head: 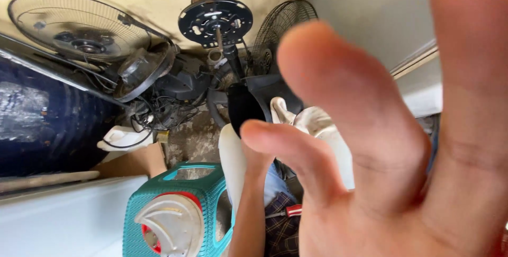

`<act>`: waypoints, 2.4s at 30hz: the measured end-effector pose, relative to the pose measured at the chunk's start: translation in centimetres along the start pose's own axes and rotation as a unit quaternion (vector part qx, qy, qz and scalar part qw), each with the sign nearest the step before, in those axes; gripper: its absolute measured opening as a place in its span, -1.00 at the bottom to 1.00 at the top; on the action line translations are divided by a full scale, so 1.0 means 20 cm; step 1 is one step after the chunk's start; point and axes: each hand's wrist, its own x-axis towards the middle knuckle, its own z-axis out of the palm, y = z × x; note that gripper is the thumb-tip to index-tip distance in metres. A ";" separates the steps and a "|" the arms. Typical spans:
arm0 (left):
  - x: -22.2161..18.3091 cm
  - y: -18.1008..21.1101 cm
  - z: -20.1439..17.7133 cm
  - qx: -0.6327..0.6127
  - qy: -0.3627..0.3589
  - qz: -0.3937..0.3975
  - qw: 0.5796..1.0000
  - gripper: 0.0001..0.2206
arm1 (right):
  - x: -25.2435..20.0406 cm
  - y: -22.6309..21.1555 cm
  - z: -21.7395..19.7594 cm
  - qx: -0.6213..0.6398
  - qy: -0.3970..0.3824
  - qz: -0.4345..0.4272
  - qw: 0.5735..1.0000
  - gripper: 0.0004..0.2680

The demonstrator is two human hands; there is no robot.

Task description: Cleaning the motor housing and internal components of an electric fan using a cloth and a screwdriver.

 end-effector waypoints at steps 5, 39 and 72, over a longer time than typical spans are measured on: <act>0.03 0.09 0.26 -0.033 0.009 0.004 0.999 -0.64 | 0.55 1.01 -0.68 -0.095 0.038 0.010 0.995 -0.70; 0.14 0.30 0.16 -0.078 0.032 -0.016 0.996 -0.54 | 0.02 1.11 -1.17 -0.477 0.012 0.217 0.852 -0.86; 0.14 0.24 0.17 -0.067 0.045 0.003 0.997 -0.56 | -0.47 -0.11 -0.06 -0.704 0.042 0.290 0.646 -0.93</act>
